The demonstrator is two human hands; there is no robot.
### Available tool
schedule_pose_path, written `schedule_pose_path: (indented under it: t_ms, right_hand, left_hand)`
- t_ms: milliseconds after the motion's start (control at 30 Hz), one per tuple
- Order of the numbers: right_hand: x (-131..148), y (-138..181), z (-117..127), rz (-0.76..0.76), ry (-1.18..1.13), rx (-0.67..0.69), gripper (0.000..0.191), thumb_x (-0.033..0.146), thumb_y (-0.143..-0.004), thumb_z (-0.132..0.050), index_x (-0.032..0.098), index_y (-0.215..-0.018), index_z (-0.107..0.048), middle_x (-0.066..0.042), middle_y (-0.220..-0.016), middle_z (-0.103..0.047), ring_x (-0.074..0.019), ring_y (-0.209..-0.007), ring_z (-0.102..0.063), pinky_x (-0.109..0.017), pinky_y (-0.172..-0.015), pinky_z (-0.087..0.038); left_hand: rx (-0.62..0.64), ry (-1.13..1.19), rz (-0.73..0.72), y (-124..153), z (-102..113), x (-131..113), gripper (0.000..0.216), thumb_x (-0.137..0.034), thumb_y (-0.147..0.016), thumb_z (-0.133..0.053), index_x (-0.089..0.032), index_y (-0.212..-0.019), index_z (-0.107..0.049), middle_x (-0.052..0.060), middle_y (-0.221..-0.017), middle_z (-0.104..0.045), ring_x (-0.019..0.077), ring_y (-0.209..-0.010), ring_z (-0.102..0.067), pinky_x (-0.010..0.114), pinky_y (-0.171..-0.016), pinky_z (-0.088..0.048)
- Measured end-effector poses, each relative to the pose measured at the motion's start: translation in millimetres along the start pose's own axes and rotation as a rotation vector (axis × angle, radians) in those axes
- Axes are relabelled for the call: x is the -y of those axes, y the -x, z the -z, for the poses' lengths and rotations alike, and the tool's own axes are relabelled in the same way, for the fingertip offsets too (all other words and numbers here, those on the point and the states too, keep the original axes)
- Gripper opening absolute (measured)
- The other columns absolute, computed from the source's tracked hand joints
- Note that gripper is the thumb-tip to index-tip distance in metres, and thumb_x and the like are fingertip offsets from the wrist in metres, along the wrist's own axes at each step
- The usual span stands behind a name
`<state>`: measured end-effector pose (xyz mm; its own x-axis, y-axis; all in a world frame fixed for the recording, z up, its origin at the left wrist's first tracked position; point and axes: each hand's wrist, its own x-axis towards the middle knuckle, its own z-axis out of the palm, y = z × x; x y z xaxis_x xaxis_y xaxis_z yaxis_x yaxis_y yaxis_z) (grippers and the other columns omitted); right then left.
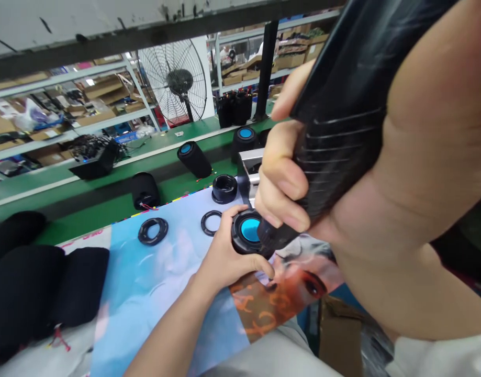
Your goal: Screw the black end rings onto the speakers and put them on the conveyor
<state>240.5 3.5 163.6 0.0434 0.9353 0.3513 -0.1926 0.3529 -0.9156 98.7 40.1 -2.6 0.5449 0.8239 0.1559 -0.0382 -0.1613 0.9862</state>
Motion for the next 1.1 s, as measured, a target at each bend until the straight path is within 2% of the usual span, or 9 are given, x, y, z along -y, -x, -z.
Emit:
schedule_pose_path:
  t_ms: [100,233,333,433,667,800,900,1033,1100]
  right_hand:
    - [0,1,-2,-0.069,-0.211,0.023,0.061,0.087,-0.086,-0.056,0.026,-0.085,-0.057,0.006,-0.04,-0.05,-0.0172,-0.026,-0.039,-0.028,-0.024,-0.035]
    - [5,1,-5,-0.014,-0.135,-0.043,0.065,0.091,-0.083,-0.057,0.026,-0.082,-0.055,0.006,-0.039,-0.049,-0.0153,-0.022,-0.036,-0.028,-0.025,-0.034]
    - [7,0,-7,-0.062,-0.101,-0.063,0.064,0.089,-0.08,-0.064,0.027,-0.082,-0.048,0.008,-0.038,-0.047,-0.0155,-0.019,-0.033,-0.029,-0.024,-0.033]
    - [6,-1,-5,-0.091,-0.108,-0.054,0.061,0.085,-0.084,-0.065,0.027,-0.083,-0.046,0.009,-0.038,-0.047,-0.0156,-0.019,-0.03,-0.03,-0.023,-0.032]
    - [-9,6,1,0.069,-0.125,-0.054,0.059,0.079,-0.087,-0.072,0.023,-0.094,-0.057,0.008,-0.048,-0.054,-0.013,-0.029,-0.044,-0.024,-0.029,-0.037]
    - [-11,8,3,0.069,-0.096,-0.064,0.058,0.078,-0.088,-0.073,0.023,-0.093,-0.057,0.009,-0.049,-0.053,-0.0127,-0.03,-0.043,-0.024,-0.03,-0.037]
    - [-13,7,2,0.089,-0.096,-0.017,0.053,0.073,-0.086,-0.079,0.023,-0.093,-0.06,0.008,-0.051,-0.055,-0.013,-0.033,-0.047,-0.023,-0.03,-0.039]
    - [-19,9,-2,0.005,-0.094,0.028,0.059,0.074,-0.074,-0.088,0.022,-0.079,-0.06,0.006,-0.046,-0.052,-0.014,-0.028,-0.045,-0.025,-0.026,-0.036]
    - [-25,13,-3,-0.012,-0.089,0.037,0.058,0.076,-0.077,-0.085,0.023,-0.08,-0.063,0.005,-0.046,-0.053,-0.0144,-0.027,-0.044,-0.026,-0.026,-0.035]
  left_hand:
    - [0.008,0.002,-0.003,-1,1,2,0.103,-0.035,-0.051,-0.107,-0.024,-0.137,-0.052,0.005,-0.131,-0.066,0.0349,-0.123,-0.066,0.051,-0.11,-0.054]
    - [0.014,0.013,-0.003,-1,2,4,0.104,-0.033,-0.052,-0.106,-0.024,-0.139,-0.051,0.006,-0.132,-0.066,0.0354,-0.123,-0.065,0.053,-0.112,-0.052]
    - [0.011,0.007,-0.007,-1,2,4,0.103,-0.033,-0.052,-0.105,-0.024,-0.139,-0.051,0.006,-0.131,-0.066,0.0355,-0.123,-0.066,0.052,-0.112,-0.052]
    - [0.019,0.004,-0.014,-1,2,2,0.101,-0.033,-0.052,-0.105,-0.024,-0.138,-0.051,0.006,-0.131,-0.066,0.0356,-0.123,-0.066,0.052,-0.111,-0.053]
    - [0.011,0.005,0.012,-2,0,-4,0.1,-0.031,-0.05,-0.105,-0.024,-0.135,-0.052,0.007,-0.13,-0.065,0.0373,-0.123,-0.064,0.053,-0.112,-0.052]
    - [0.009,0.018,0.032,-1,-1,-5,0.103,-0.032,-0.048,-0.106,-0.025,-0.135,-0.052,0.007,-0.131,-0.064,0.0374,-0.126,-0.063,0.053,-0.115,-0.05]
    - [0.01,0.023,0.034,-1,-1,-4,0.105,-0.032,-0.047,-0.107,-0.024,-0.137,-0.053,0.007,-0.131,-0.065,0.0376,-0.126,-0.063,0.053,-0.113,-0.052]
    - [0.039,0.023,0.079,2,-1,-5,0.105,-0.031,-0.049,-0.108,-0.024,-0.139,-0.056,0.007,-0.126,-0.069,0.038,-0.121,-0.066,0.053,-0.108,-0.057]
    - [0.057,0.03,0.09,4,-1,-6,0.108,-0.035,-0.048,-0.11,-0.024,-0.141,-0.057,0.008,-0.124,-0.071,0.0389,-0.119,-0.069,0.055,-0.108,-0.058]
